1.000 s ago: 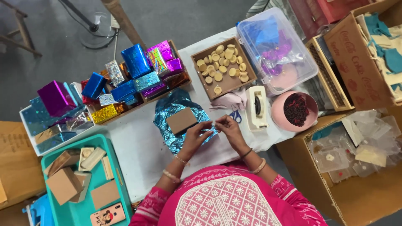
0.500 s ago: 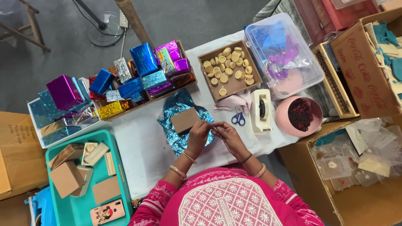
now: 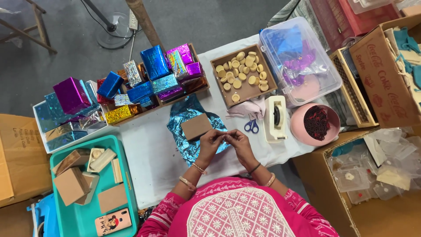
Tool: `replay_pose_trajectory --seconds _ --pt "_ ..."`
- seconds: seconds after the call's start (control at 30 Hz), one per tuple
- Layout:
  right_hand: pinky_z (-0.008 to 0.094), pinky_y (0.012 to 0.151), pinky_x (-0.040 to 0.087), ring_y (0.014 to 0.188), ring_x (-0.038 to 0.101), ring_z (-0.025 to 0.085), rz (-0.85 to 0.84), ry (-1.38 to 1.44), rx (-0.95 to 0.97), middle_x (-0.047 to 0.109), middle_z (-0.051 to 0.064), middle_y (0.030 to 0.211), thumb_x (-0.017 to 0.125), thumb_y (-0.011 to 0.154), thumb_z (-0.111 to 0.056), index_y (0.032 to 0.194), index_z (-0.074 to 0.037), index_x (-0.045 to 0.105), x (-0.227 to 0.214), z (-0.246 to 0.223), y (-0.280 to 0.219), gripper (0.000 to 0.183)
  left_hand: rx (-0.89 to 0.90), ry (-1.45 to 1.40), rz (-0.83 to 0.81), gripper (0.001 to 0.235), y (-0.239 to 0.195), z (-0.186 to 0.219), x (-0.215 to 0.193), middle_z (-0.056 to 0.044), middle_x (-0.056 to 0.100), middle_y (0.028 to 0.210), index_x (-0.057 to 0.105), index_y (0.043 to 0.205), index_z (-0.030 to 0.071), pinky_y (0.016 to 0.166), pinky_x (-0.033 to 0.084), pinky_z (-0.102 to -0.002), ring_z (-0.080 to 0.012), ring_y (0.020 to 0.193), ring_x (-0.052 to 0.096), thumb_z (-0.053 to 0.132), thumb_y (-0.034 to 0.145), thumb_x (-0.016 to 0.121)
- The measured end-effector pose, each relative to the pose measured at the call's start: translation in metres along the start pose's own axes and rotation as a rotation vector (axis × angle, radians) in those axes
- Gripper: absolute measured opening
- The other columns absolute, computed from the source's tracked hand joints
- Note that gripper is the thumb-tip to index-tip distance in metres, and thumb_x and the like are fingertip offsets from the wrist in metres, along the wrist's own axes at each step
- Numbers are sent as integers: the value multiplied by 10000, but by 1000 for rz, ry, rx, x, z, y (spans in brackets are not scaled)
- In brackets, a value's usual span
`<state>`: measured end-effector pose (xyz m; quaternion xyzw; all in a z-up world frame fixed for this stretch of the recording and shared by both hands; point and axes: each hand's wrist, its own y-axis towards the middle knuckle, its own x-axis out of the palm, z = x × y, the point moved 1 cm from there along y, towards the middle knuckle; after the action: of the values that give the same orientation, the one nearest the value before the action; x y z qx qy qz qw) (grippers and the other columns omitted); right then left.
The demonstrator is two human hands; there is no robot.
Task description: The person wraps a small cardboard box with shiny blue wrapping paper, folds the edges, and secures the package with tape. They then select a red ribbon from a container and tie it around the wrapped box to complete the gift.
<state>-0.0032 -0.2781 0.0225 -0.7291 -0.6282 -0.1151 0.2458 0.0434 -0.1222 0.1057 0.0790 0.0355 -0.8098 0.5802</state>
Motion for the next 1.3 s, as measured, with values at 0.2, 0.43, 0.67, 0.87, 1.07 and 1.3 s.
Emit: replay_pose_trajectory --seconds 0.2,0.43,0.67,0.87,1.07,1.3 --pt "258 874 570 950 691 98 20 -183 -27 727 63 1052 697 944 -62 1132 14 675 23 -26 -12 203 -118 -153 21 111 4 -9 -4 -36 705 845 676 1004 3 614 515 -218 -60 710 637 -14 905 725" --pt "306 700 517 767 611 197 -16 -840 -350 658 94 920 836 826 -53 989 -2 735 37 -72 -20 199 -201 -281 -113 150 1 -34 -1 -35 682 841 602 1042 4 629 524 -212 -64 731 631 -31 924 687" --pt "296 723 543 821 673 165 -56 -775 -433 624 76 947 771 887 -79 1047 -13 655 40 -78 -25 209 -250 -582 -246 171 -2 -33 1 -25 656 935 577 1130 39 753 512 -229 -79 849 614 42 982 662" --pt "326 695 549 806 666 212 -61 -819 -448 610 98 940 728 909 -34 996 -19 655 30 -79 -26 115 -283 -675 -274 159 -6 -34 9 -30 665 984 583 1146 23 801 519 -240 -93 891 625 60 1004 643" --pt "430 715 491 824 591 356 -68 -1009 -633 571 148 906 635 958 -25 977 10 568 34 -82 -25 79 -252 -486 -255 195 -7 -42 19 -46 708 1000 596 1166 7 796 563 -236 -95 888 670 18 975 635" --pt "422 621 471 692 590 351 15 -1118 -344 566 181 752 683 1011 -189 850 0 548 12 -61 -16 283 -225 -222 -236 194 -4 -18 17 -42 732 847 640 1095 -8 681 559 -229 -82 753 681 47 930 726"
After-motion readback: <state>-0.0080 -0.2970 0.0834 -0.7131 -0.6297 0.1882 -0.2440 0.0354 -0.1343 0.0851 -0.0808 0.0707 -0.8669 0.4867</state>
